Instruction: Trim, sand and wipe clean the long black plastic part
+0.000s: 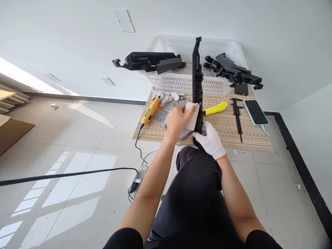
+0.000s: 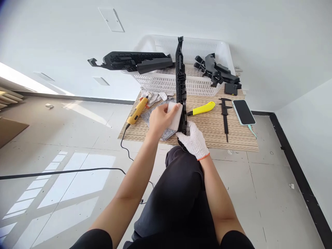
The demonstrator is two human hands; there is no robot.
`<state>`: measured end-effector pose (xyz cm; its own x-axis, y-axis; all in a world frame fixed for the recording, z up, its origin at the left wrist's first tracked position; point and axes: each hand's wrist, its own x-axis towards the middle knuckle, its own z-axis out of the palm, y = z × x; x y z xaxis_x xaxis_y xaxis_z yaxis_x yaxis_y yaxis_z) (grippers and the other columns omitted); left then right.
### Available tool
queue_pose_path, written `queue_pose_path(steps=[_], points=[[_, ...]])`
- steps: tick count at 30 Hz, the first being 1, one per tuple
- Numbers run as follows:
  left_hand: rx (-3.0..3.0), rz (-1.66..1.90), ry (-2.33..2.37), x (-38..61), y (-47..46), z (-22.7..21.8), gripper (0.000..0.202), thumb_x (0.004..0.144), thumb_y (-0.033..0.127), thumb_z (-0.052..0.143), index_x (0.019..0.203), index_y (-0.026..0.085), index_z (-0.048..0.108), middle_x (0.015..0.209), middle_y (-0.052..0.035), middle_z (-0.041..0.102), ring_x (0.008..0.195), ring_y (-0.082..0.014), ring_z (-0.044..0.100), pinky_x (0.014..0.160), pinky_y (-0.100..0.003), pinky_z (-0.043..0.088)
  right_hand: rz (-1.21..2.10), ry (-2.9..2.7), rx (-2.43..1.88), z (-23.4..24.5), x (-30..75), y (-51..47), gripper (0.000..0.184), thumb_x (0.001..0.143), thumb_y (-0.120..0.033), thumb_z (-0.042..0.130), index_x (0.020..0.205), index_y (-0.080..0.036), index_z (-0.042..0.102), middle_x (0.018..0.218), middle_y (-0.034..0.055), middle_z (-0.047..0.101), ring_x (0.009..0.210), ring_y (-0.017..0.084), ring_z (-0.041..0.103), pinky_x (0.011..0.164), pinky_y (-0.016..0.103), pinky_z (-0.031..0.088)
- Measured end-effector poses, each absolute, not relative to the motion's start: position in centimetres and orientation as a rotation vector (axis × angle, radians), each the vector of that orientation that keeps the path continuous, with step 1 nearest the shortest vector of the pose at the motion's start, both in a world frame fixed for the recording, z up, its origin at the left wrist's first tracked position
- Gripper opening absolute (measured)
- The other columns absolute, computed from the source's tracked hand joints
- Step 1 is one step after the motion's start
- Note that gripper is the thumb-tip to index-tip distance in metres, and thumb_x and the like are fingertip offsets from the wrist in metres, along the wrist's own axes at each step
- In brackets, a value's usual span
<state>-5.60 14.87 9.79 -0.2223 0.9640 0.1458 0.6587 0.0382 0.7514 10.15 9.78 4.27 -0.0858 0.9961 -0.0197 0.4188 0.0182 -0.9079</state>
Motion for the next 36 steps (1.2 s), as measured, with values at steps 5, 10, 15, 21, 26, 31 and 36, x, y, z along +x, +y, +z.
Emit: queue_pose_path(steps=[5, 10, 15, 21, 26, 31, 36], points=[[1.636, 0.993, 1.954, -7.3, 14.6, 12.2, 0.062, 0.082, 0.068, 0.064, 0.061, 0.022, 0.027, 0.055, 0.0028, 0.036, 0.054, -0.0125, 0.033, 0.056, -0.03, 0.022, 1.071, -1.659, -1.47, 4.2, 10.3, 10.0, 0.052, 0.083, -0.045, 0.071, 0.129, -0.026, 0.057, 0.118, 0.0038, 0.073, 0.106, 0.023, 0.069, 0.095, 0.041, 0.054], [1.738, 1.062, 1.855, -6.2, 13.9, 12.8, 0.058, 0.087, 0.066, 0.06, 0.063, 0.022, 0.029, 0.057, 0.0032, 0.036, 0.053, -0.0113, 0.032, 0.055, -0.03, 0.022, 1.012, -1.666, -1.515, 4.3, 10.4, 10.0, 0.05, 0.084, -0.046, 0.07, 0.128, -0.026, 0.057, 0.115, 0.0038, 0.074, 0.099, 0.024, 0.07, 0.09, 0.041, 0.055], [1.792, 0.991, 1.966, -4.9, 14.6, 11.0, 0.058, 0.085, 0.067, 0.061, 0.065, 0.022, 0.03, 0.056, 0.0034, 0.038, 0.052, -0.0119, 0.03, 0.057, -0.03, 0.02, 1.036, -1.635, -1.505, 4.9, 10.3, 9.7, 0.044, 0.084, -0.042, 0.07, 0.124, -0.027, 0.06, 0.11, 0.0017, 0.075, 0.098, 0.023, 0.071, 0.088, 0.039, 0.054], [1.722, 1.044, 1.911, -5.1, 15.6, 9.8, 0.06, 0.084, 0.069, 0.061, 0.064, 0.022, 0.032, 0.055, 0.0044, 0.036, 0.053, -0.011, 0.031, 0.056, -0.029, 0.021, 1.088, -1.586, -1.566, 5.4, 10.3, 9.7, 0.044, 0.083, -0.044, 0.071, 0.123, -0.028, 0.06, 0.106, 0.0012, 0.076, 0.096, 0.024, 0.071, 0.082, 0.039, 0.054], [1.635, 1.087, 1.801, -4.9, 16.0, 8.4, 0.055, 0.089, 0.067, 0.055, 0.065, 0.02, 0.04, 0.057, 0.003, 0.042, 0.055, -0.011, 0.036, 0.055, -0.028, 0.024, 1.146, -1.561, -1.563, 5.7, 10.3, 9.7, 0.046, 0.085, -0.047, 0.07, 0.126, -0.03, 0.059, 0.104, -0.0009, 0.074, 0.093, 0.023, 0.07, 0.08, 0.038, 0.054], [1.603, 1.106, 1.764, -5.6, 16.2, 6.9, 0.053, 0.092, 0.064, 0.053, 0.065, 0.02, 0.042, 0.056, 0.0034, 0.042, 0.055, -0.0106, 0.037, 0.053, -0.027, 0.024, 1.285, -1.6, -1.478, 6.4, 10.9, 10.1, 0.038, 0.092, -0.045, 0.063, 0.127, -0.031, 0.059, 0.099, -0.002, 0.073, 0.082, 0.019, 0.068, 0.074, 0.034, 0.052], [1.578, 1.086, 1.725, -6.6, 15.8, 5.5, 0.053, 0.095, 0.064, 0.048, 0.066, 0.02, 0.041, 0.057, 0.0035, 0.042, 0.054, -0.0103, 0.036, 0.051, -0.027, 0.025, 1.509, -1.657, -1.4, 6.9, 12.3, 10.7, 0.042, 0.091, -0.041, 0.066, 0.131, -0.03, 0.058, 0.097, -0.003, 0.073, 0.082, 0.018, 0.068, 0.075, 0.032, 0.051]])
